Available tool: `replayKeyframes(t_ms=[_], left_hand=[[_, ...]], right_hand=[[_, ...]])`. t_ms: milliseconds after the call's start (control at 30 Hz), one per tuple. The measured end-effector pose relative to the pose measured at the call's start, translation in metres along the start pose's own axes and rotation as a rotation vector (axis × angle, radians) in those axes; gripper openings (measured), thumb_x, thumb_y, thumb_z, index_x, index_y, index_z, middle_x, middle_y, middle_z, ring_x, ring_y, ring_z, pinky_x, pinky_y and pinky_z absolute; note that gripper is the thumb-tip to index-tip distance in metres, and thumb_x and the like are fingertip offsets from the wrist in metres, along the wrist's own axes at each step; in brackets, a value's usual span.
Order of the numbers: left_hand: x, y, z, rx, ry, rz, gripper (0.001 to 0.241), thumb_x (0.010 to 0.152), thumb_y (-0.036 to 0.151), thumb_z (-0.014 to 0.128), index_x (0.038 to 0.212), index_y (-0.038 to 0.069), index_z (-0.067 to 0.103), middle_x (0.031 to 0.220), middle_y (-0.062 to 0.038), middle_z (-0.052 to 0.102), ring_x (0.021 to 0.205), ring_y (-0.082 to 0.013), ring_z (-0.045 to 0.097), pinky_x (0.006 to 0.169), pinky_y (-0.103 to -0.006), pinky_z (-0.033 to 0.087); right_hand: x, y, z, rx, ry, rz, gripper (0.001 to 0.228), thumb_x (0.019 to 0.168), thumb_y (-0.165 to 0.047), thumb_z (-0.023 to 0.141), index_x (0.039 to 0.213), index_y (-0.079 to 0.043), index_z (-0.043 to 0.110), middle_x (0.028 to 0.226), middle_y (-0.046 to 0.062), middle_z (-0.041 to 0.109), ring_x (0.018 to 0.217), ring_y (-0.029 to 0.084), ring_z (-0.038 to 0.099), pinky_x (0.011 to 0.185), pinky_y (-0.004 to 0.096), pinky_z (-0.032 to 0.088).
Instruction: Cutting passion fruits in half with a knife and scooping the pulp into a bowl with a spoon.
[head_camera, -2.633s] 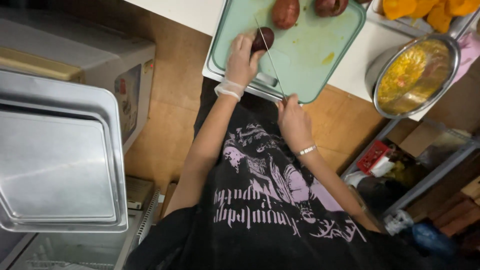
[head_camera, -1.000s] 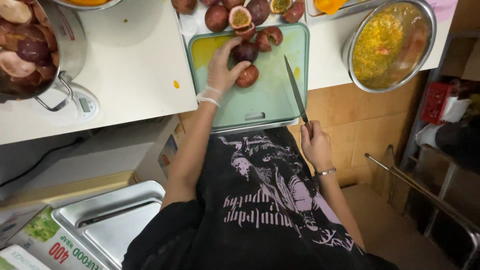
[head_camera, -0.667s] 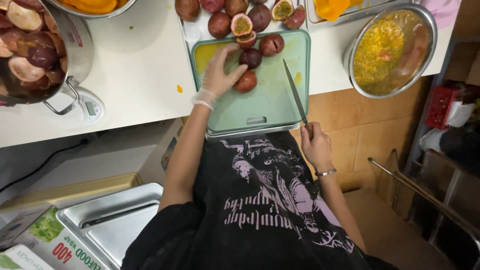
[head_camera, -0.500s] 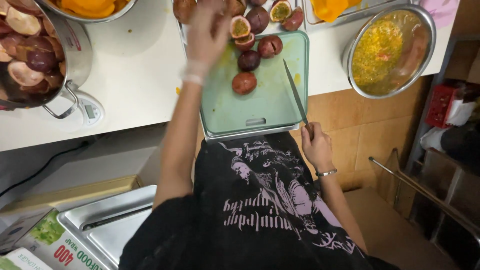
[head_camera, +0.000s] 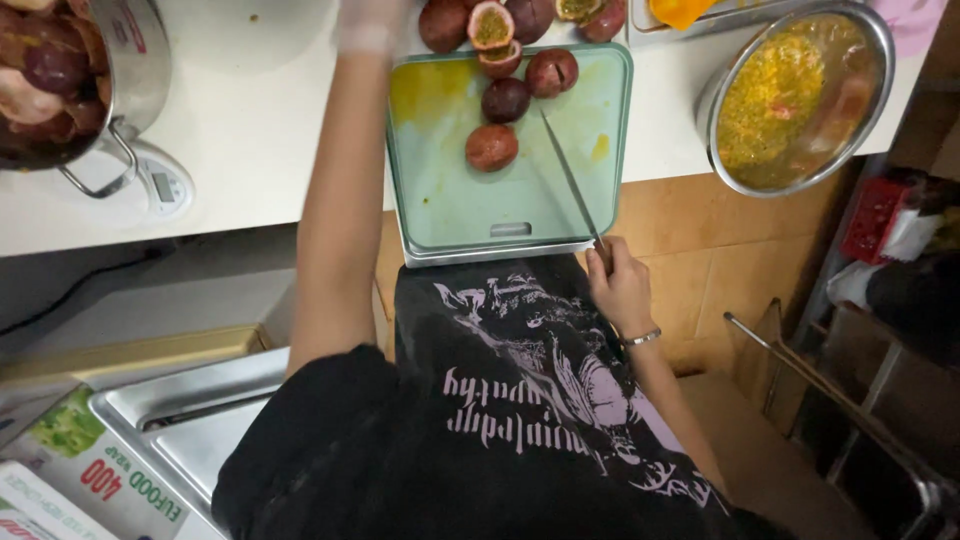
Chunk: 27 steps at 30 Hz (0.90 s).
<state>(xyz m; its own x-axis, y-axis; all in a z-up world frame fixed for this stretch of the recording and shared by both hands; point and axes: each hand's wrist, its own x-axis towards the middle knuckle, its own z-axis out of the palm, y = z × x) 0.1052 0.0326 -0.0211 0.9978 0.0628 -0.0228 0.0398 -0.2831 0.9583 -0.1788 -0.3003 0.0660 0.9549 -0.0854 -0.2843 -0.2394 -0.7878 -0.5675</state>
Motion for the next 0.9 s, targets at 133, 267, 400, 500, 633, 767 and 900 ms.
replayKeyframes(t_ms=[133,267,400,500,633,767,900], left_hand=[[-0.058,0.013,-0.021,-0.252,0.097,0.049,0.043,0.102,0.016,0.087,0.13,0.002,0.058,0.127,-0.015,0.067,0.118,-0.0237,0.065,0.107,-0.0412,0.055],[-0.189,0.024,-0.017,-0.824,0.039,-0.392,0.072,0.097,0.02,0.076,0.156,0.006,0.039,0.155,-0.009,0.048,0.144,-0.0236,0.05,0.122,-0.0379,0.043],[-0.246,0.004,0.022,-0.087,0.128,-0.358,0.061,0.089,0.019,0.082,0.138,0.004,0.05,0.137,-0.013,0.06,0.128,-0.03,0.063,0.109,-0.0397,0.053],[-0.253,0.015,0.036,0.089,0.232,-0.192,0.055,0.086,0.011,0.083,0.134,0.002,0.057,0.132,-0.017,0.06,0.125,-0.035,0.062,0.108,-0.0414,0.051],[-0.267,-0.011,0.053,0.075,0.432,-0.054,0.055,0.084,0.009,0.086,0.129,0.001,0.056,0.131,-0.018,0.062,0.124,-0.0371,0.06,0.108,-0.0419,0.049],[-0.271,-0.021,0.063,0.09,0.468,-0.058,0.049,0.085,0.008,0.084,0.126,0.002,0.058,0.129,-0.018,0.062,0.123,-0.0377,0.06,0.108,-0.0417,0.05],[-0.269,-0.017,0.059,0.083,0.455,-0.055,0.049,0.088,0.005,0.079,0.133,0.002,0.057,0.132,-0.019,0.062,0.122,-0.0397,0.061,0.108,-0.0424,0.051]], right_hand=[[0.011,0.001,0.005,0.023,-0.071,-0.124,0.021,0.102,-0.02,0.066,0.114,-0.004,0.06,0.085,0.022,0.068,0.077,0.043,0.068,0.066,0.048,0.053],[0.027,-0.013,0.007,0.044,-0.197,-0.206,0.025,0.1,-0.02,0.064,0.117,-0.003,0.059,0.084,0.02,0.07,0.075,0.041,0.069,0.066,0.048,0.054],[0.031,-0.021,0.015,-0.033,-0.305,-0.378,0.024,0.099,-0.02,0.066,0.118,-0.005,0.06,0.088,0.02,0.071,0.075,0.042,0.069,0.066,0.048,0.054],[0.034,-0.017,0.021,-0.115,-0.36,-0.464,0.024,0.1,-0.02,0.066,0.118,-0.005,0.059,0.091,0.02,0.072,0.074,0.042,0.068,0.064,0.049,0.054],[0.032,-0.011,0.027,-0.204,-0.408,-0.48,0.023,0.102,-0.019,0.064,0.118,-0.004,0.057,0.089,0.019,0.072,0.073,0.044,0.067,0.064,0.051,0.053],[0.025,-0.004,0.039,-0.275,-0.396,-0.517,0.024,0.103,-0.021,0.064,0.114,-0.001,0.055,0.086,0.02,0.07,0.072,0.044,0.067,0.062,0.051,0.052],[0.021,-0.024,0.044,-0.367,-0.379,-0.463,0.026,0.104,-0.023,0.064,0.106,-0.001,0.052,0.082,0.022,0.07,0.071,0.045,0.068,0.06,0.052,0.052]])
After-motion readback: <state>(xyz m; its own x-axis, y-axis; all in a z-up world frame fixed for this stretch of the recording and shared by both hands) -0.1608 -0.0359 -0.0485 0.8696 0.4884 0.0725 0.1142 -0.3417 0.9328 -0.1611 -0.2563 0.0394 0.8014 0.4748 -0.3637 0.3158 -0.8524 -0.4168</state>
